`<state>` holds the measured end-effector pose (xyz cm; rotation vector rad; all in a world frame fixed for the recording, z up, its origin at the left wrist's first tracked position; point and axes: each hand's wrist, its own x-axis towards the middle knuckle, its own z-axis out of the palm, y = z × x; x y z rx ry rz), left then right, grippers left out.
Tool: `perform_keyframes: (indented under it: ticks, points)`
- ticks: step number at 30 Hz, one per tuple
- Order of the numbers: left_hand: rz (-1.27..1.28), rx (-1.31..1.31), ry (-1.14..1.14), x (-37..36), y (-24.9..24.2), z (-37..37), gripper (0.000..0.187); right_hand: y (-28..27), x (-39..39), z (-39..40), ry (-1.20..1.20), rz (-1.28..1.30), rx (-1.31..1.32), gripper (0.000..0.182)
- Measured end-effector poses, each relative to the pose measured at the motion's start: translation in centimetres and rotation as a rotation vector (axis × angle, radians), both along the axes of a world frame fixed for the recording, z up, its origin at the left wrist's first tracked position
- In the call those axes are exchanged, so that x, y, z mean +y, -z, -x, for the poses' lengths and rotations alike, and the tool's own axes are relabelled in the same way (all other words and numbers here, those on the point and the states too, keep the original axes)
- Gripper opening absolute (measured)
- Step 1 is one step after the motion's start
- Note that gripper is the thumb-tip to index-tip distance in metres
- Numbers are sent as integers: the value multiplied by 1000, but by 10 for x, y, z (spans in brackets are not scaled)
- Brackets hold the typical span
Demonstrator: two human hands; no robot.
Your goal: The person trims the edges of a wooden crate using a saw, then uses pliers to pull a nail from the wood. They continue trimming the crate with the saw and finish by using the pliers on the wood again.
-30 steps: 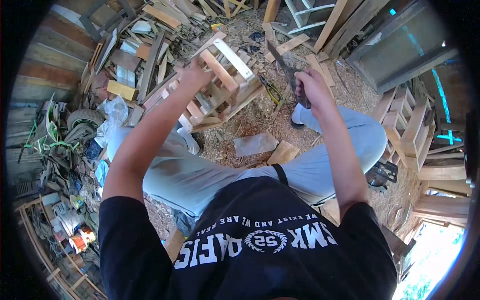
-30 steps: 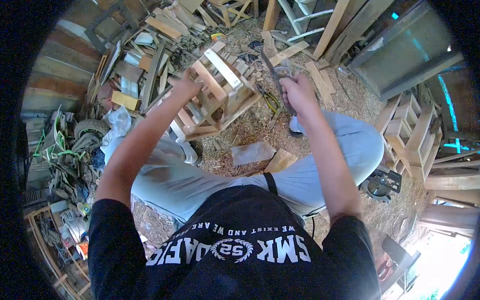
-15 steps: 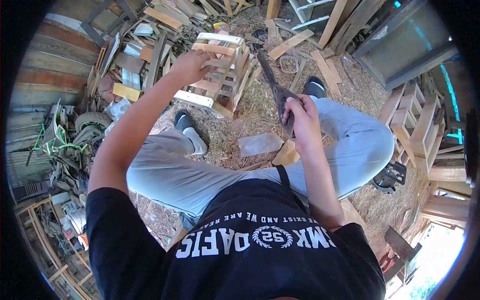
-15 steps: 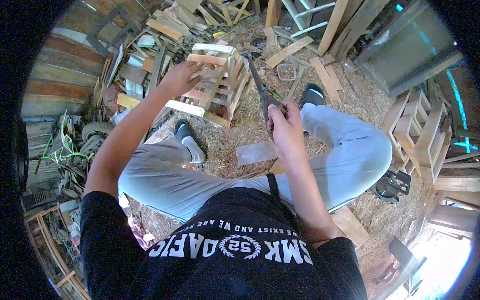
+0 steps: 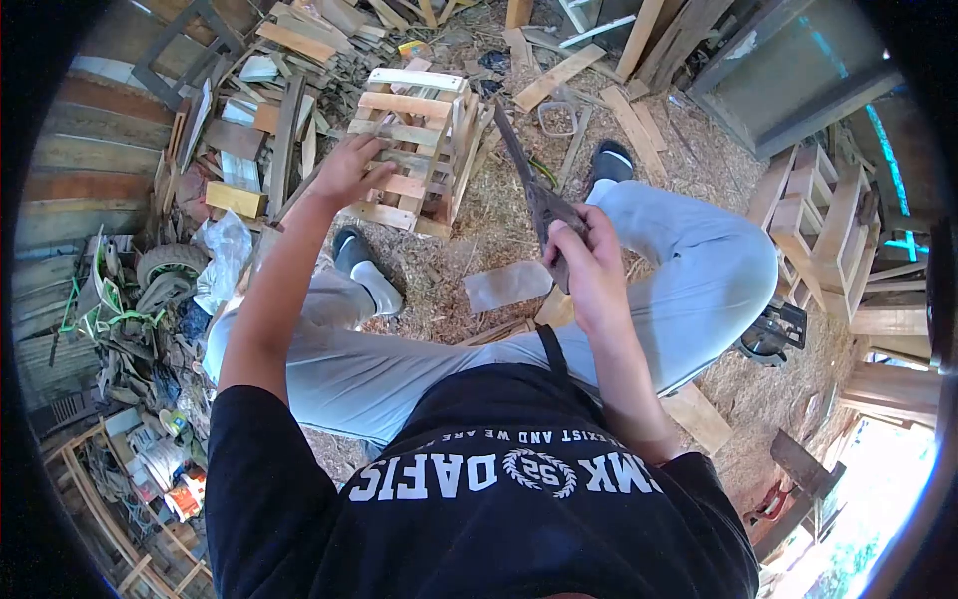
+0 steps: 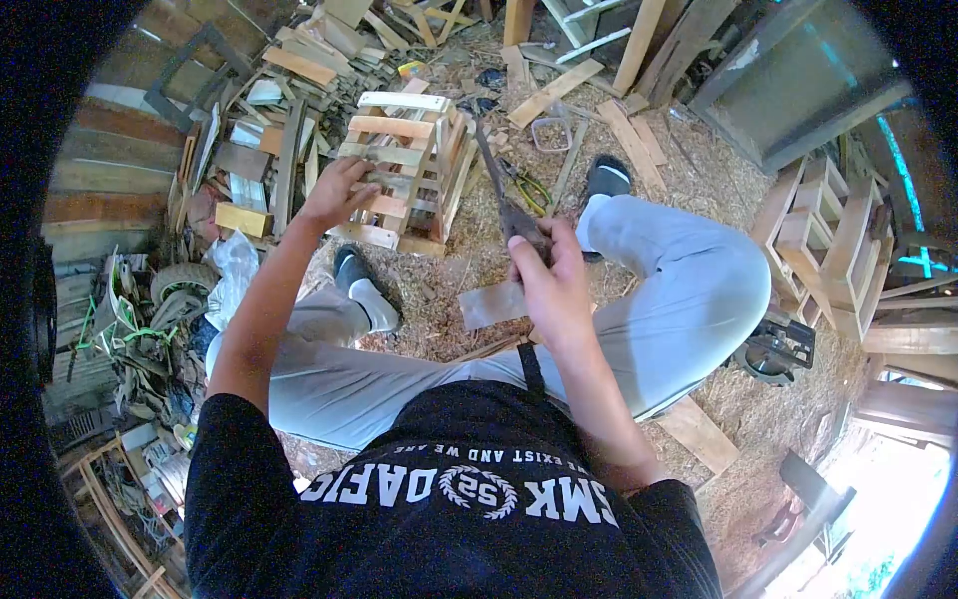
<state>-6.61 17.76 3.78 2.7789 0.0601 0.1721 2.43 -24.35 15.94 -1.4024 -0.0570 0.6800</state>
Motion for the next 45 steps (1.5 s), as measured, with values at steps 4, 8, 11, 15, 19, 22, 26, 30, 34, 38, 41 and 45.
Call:
perform_keyframes:
  ticks: [4,8,11,15,19,22,26,30,34,38,41,45]
  points:
    - [-95,-39,-40,-22,-3,-5,46,10,-6,5,-16,10,-77,31]
    - [-62,-137,-195,-71,-12,-8,42,-14,-17,12,-29,15,-125,34]
    - [-39,-196,-378,-100,-19,-5,40,-45,-26,14,-56,29,-82,35]
    - [-41,-232,-530,-113,-19,0,38,-70,-27,20,-151,103,-88,36]
    - [94,-301,-650,-110,-3,4,40,-76,-25,26,-171,25,-142,36]
    - [167,-296,-703,-115,-1,8,42,-89,-21,30,-204,-40,-150,38]
    - [137,-257,-704,-130,-1,13,42,-94,-16,33,-277,-42,-184,33]
    - [84,-192,-647,-136,21,20,40,-80,-12,38,-320,8,-257,32]
    - [41,-186,-668,-144,19,22,41,-77,-8,46,-340,-11,-198,31]
    - [-101,-303,-648,-155,7,15,51,-73,-2,57,-306,-37,-193,31]
    - [-58,-340,-657,-141,31,-1,55,-75,2,62,-279,7,-247,30]
    - [-38,-218,-788,-138,33,-36,63,-48,8,60,-290,51,-432,29]
